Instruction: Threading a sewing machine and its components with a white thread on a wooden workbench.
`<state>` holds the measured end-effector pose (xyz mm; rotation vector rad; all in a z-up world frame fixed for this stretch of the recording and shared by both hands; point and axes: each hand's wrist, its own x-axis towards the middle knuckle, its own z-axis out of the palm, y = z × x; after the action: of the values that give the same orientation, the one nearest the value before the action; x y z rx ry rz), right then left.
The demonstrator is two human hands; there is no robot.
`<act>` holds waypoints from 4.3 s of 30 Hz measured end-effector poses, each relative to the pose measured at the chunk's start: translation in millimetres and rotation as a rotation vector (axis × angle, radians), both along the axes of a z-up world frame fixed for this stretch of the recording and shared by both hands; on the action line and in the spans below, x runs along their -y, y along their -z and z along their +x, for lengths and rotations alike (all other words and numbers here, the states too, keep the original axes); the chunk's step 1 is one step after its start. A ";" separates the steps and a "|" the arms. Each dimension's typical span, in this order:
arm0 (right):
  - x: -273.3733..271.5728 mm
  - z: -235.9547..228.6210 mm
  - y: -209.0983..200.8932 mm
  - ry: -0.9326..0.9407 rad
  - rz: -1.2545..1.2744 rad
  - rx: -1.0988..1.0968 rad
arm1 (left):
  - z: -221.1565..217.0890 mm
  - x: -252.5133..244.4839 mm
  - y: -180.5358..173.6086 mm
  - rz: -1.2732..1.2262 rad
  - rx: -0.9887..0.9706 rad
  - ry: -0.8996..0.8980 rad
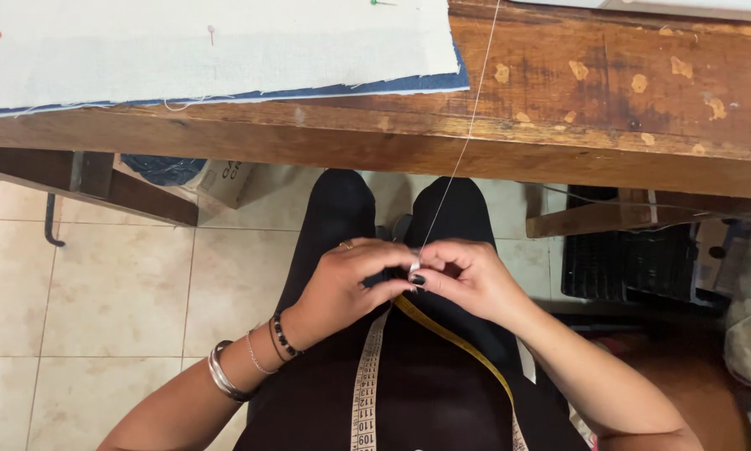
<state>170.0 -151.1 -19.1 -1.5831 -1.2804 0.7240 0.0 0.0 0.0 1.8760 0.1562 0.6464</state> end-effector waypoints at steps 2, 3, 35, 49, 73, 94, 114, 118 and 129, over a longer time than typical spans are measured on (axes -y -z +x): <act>-6.3 -3.2 -22.3 0.037 0.030 0.062 | -0.8 -8.5 -1.3 -0.073 -0.023 -0.020; -8.8 -4.9 -33.5 0.077 0.056 0.122 | -1.1 -12.4 -2.0 -0.149 -0.049 -0.038; -30.3 14.0 -73.8 0.169 0.250 0.410 | 33.2 -30.9 -42.1 -0.072 -0.054 -0.090; -22.4 11.6 -39.2 0.155 0.116 0.234 | 39.9 -33.5 -34.5 -0.178 -0.198 -0.084; -0.2 8.9 65.5 0.227 -0.179 -0.965 | 56.5 -16.2 -8.1 -0.205 0.081 0.088; -0.4 10.6 94.2 0.243 -0.296 -0.954 | 47.3 -11.6 4.5 -0.294 -0.146 -0.017; -24.1 -6.3 -20.7 0.000 0.003 0.310 | 2.4 -38.5 12.1 -0.423 -0.490 0.094; -28.1 -9.3 -38.1 -0.047 0.059 0.578 | 1.0 -41.7 9.5 -0.400 -0.565 0.126; -33.8 -5.8 -55.0 -0.030 0.122 0.423 | 3.5 -41.8 11.9 -0.360 -0.332 0.087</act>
<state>164.2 -117.3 35.9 -1.6724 -1.6214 0.3276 3.5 41.8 -11.9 1.6167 0.3781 0.2235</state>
